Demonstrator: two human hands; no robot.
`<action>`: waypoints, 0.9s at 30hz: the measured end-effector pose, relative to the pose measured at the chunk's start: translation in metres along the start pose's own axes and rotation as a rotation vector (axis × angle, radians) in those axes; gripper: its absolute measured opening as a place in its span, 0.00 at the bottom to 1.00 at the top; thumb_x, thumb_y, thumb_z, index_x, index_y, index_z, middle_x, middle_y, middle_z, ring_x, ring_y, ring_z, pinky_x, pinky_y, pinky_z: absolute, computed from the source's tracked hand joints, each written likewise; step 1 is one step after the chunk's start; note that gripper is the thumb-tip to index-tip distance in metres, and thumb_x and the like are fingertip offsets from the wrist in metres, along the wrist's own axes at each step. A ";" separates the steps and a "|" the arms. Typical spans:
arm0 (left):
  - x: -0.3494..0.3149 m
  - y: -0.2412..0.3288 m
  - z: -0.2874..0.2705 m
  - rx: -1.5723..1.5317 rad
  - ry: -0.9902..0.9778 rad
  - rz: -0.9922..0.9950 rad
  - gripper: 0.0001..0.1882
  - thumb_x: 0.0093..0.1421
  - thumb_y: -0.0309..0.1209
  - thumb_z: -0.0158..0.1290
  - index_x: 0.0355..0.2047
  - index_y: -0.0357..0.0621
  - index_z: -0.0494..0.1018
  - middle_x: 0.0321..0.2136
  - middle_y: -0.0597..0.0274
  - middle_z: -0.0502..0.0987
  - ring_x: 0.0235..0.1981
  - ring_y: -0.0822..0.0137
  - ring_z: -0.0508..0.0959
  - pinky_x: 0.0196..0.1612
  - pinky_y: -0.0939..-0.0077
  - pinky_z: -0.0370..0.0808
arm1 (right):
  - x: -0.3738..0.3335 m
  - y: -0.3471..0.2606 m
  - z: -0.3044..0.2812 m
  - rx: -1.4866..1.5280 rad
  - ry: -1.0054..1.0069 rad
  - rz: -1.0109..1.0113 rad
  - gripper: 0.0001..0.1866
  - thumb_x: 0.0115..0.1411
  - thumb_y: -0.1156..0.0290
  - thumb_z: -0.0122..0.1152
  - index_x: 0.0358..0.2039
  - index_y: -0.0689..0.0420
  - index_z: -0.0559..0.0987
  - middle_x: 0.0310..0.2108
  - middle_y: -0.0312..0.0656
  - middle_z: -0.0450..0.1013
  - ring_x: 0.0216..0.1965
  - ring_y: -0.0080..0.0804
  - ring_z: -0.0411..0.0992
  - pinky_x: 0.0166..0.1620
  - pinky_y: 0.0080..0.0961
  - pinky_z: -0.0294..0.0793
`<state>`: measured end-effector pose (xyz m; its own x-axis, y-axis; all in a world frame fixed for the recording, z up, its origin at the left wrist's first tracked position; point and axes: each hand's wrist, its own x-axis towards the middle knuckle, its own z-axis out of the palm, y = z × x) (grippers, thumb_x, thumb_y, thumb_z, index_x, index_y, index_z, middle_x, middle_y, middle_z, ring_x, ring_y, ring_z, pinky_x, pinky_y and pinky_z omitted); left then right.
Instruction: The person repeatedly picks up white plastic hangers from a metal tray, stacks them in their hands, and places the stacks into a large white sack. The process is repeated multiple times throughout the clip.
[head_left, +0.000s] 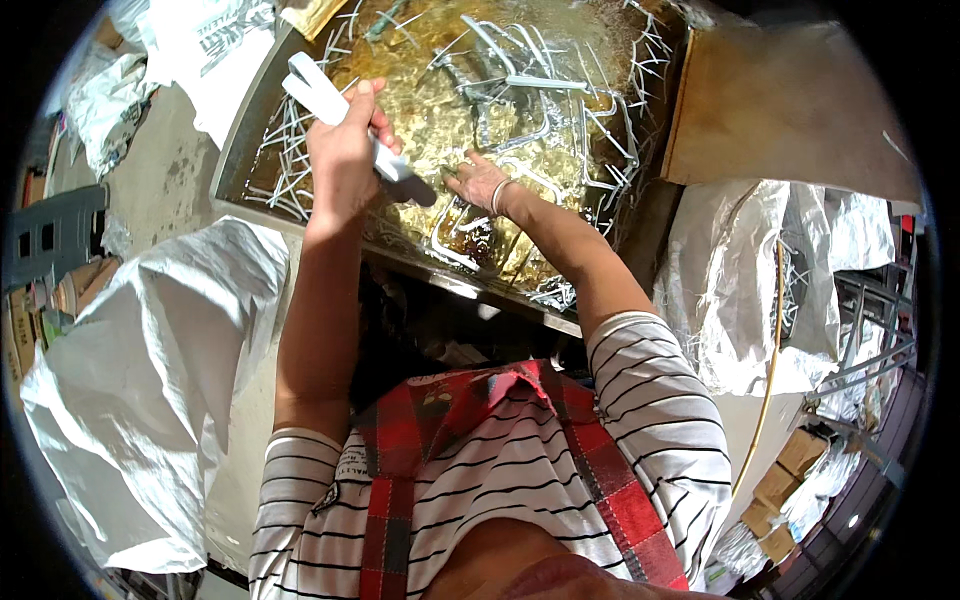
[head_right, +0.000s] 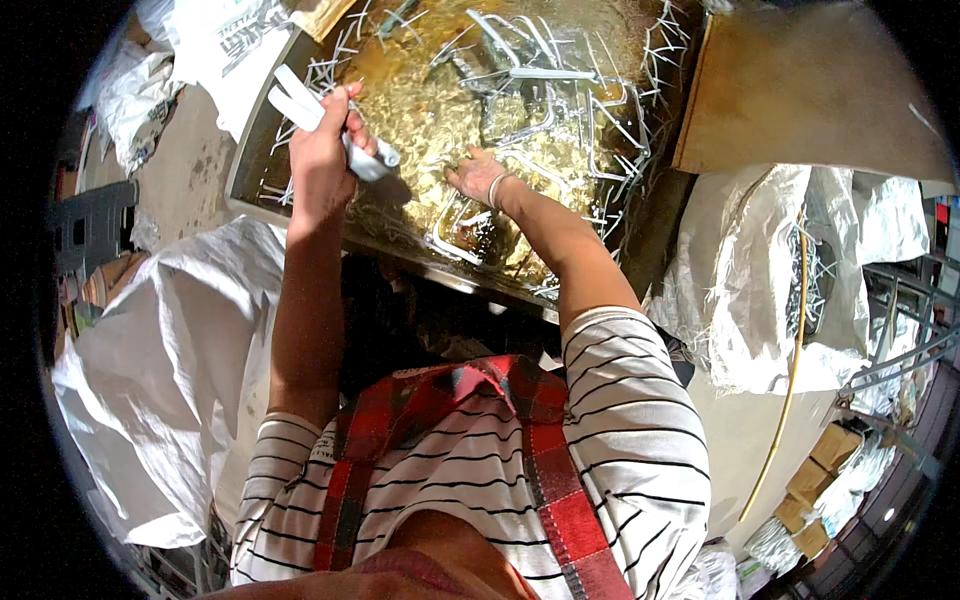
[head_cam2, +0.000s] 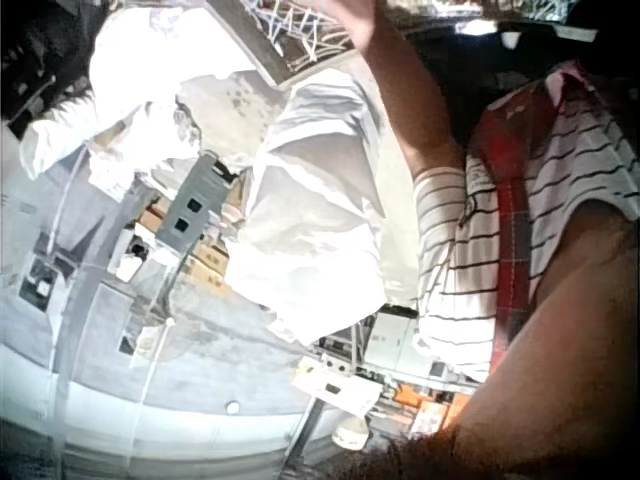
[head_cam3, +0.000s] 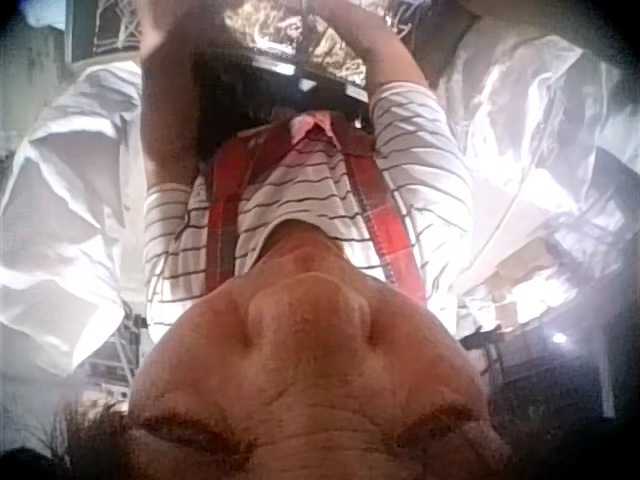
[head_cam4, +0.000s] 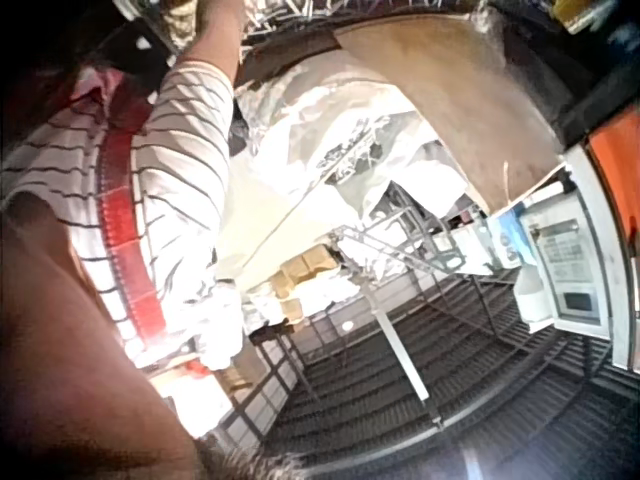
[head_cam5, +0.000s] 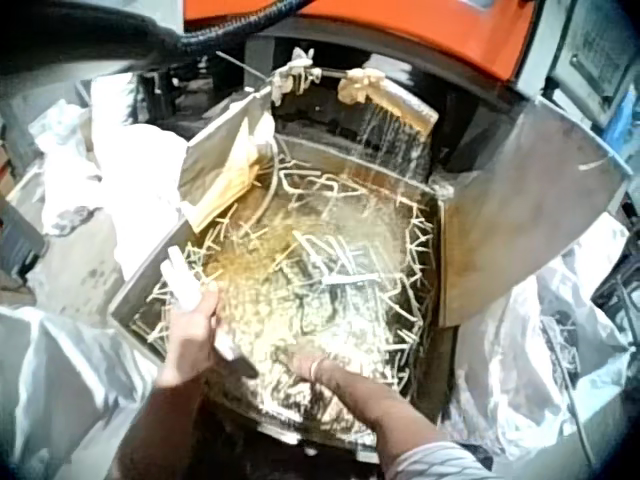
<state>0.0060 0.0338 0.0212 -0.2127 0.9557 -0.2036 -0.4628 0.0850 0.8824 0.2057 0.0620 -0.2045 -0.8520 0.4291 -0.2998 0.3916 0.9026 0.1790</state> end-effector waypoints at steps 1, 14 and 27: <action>-0.003 0.000 0.001 0.046 -0.030 0.013 0.17 0.61 0.35 0.46 0.39 0.29 0.67 0.15 0.64 0.65 0.14 0.74 0.65 0.18 0.79 0.66 | -0.002 0.007 0.006 0.030 -0.009 -0.045 0.11 0.55 0.68 0.51 0.39 0.49 0.74 0.25 0.32 0.72 0.38 0.25 0.68 0.46 0.29 0.62; -0.023 -0.091 0.043 -0.116 -0.171 -0.546 0.27 0.56 0.41 0.52 0.44 0.26 0.61 0.34 0.47 0.70 0.32 0.60 0.74 0.32 0.69 0.74 | -0.090 0.018 -0.182 0.556 0.138 0.794 0.13 0.45 0.69 0.59 0.30 0.60 0.70 0.27 0.49 0.71 0.31 0.46 0.72 0.32 0.37 0.73; -0.005 -0.059 0.035 -0.057 0.032 -0.227 0.13 0.56 0.30 0.50 0.38 0.34 0.67 0.25 0.59 0.70 0.20 0.70 0.70 0.25 0.77 0.69 | -0.145 0.127 0.067 0.428 -0.016 1.297 0.20 0.55 0.61 0.53 0.43 0.60 0.67 0.38 0.53 0.72 0.39 0.49 0.72 0.43 0.40 0.72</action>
<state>0.0647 0.0341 -0.0151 -0.1244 0.9045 -0.4080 -0.5492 0.2797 0.7875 0.4021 0.1166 -0.2017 0.2093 0.9661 -0.1512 0.9779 -0.2061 0.0366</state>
